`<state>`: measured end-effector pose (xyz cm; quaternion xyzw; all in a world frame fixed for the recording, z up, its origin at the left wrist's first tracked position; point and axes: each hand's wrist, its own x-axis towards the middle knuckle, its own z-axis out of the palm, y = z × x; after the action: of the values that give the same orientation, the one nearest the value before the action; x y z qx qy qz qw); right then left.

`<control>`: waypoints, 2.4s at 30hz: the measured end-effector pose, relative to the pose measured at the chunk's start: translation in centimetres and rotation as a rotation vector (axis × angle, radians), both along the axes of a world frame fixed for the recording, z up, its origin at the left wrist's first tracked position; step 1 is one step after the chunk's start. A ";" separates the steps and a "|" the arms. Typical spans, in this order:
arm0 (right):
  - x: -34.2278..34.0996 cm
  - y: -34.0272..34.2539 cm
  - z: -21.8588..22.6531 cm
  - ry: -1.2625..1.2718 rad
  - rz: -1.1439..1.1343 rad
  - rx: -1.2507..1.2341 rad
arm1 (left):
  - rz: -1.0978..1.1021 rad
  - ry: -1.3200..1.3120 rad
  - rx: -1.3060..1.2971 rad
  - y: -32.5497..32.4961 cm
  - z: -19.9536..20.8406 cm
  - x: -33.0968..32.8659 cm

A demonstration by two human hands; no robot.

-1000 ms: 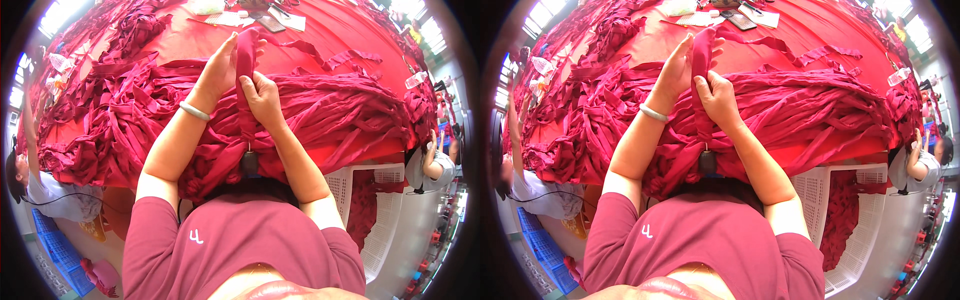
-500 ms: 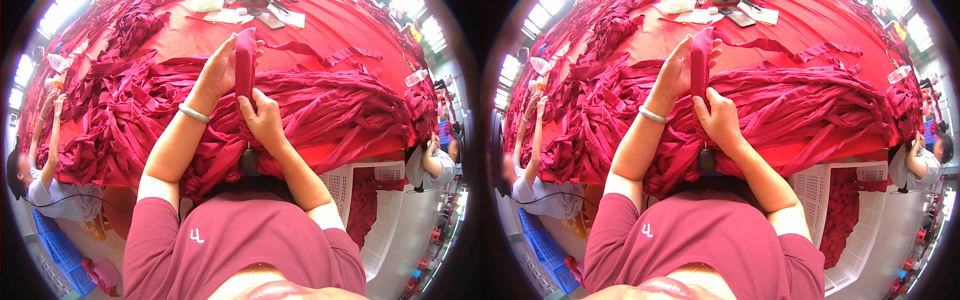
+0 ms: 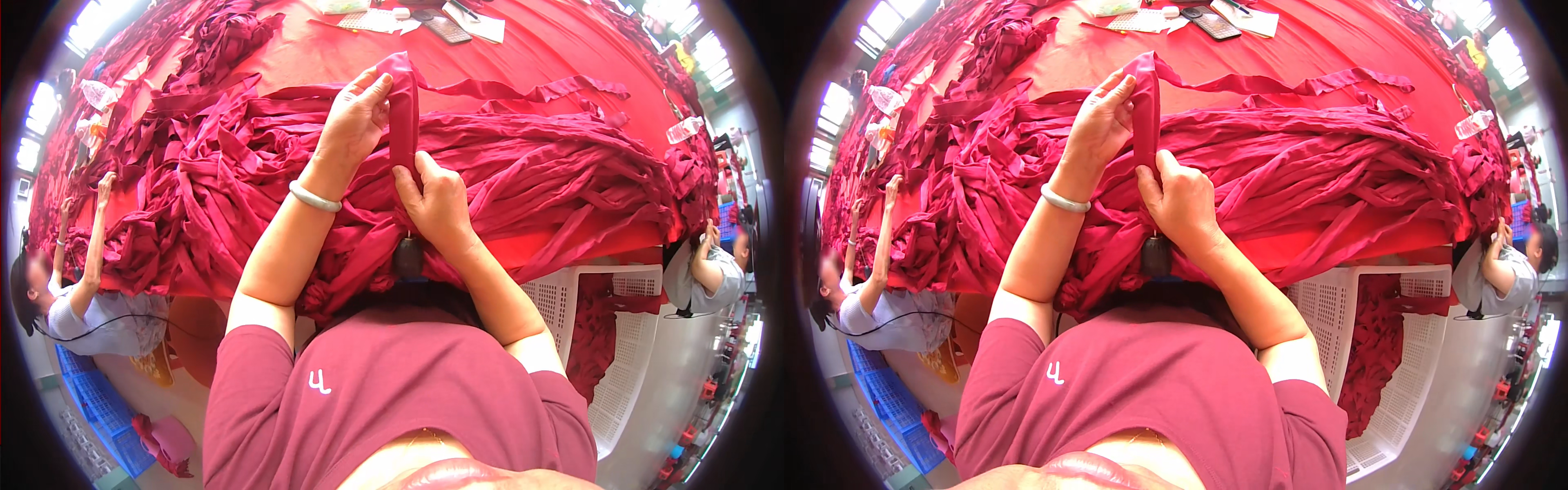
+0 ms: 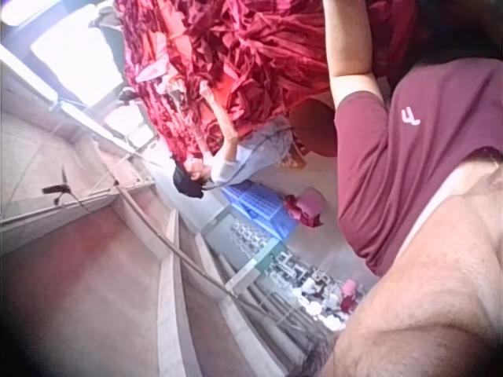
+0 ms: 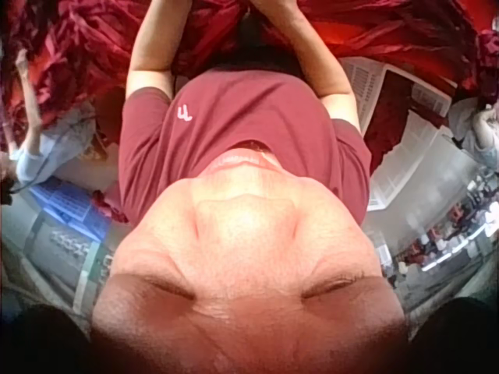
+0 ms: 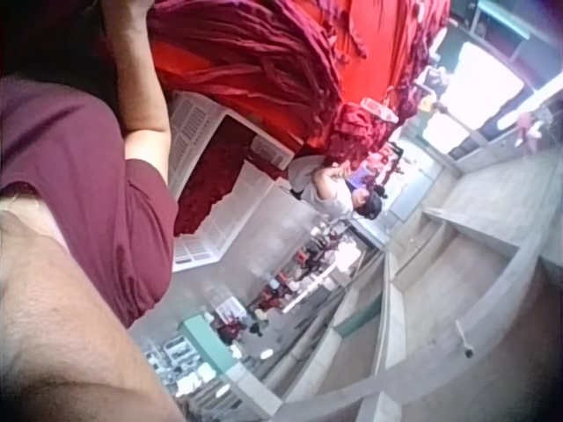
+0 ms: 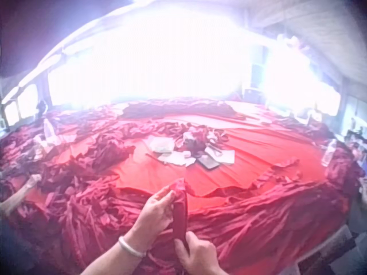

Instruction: Thread and tie red fabric strips onto a vertical metal rod for toy assembly.

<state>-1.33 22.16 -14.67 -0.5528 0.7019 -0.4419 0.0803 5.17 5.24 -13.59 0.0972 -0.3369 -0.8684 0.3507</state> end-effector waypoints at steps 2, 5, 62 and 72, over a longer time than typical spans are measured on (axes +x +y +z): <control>-0.1 0.1 -0.1 0.024 0.003 -0.009 | -0.027 0.010 -0.037 0.1 -0.6 0.2; -0.1 0.2 -0.4 -0.009 0.016 -0.024 | 0.007 -0.064 -0.094 0.7 -0.7 0.6; -3.6 -6.5 2.2 -0.252 0.086 -0.264 | 0.150 -0.107 -0.071 1.4 -0.5 -0.7; -4.1 -6.5 2.9 -0.178 0.121 -0.249 | -0.018 -0.017 -0.082 -0.5 -0.4 -1.1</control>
<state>-5.40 15.68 -11.75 -0.5584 0.5972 -0.5671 0.0998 4.06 4.70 -13.97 0.0870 -0.3760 -0.8561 0.3438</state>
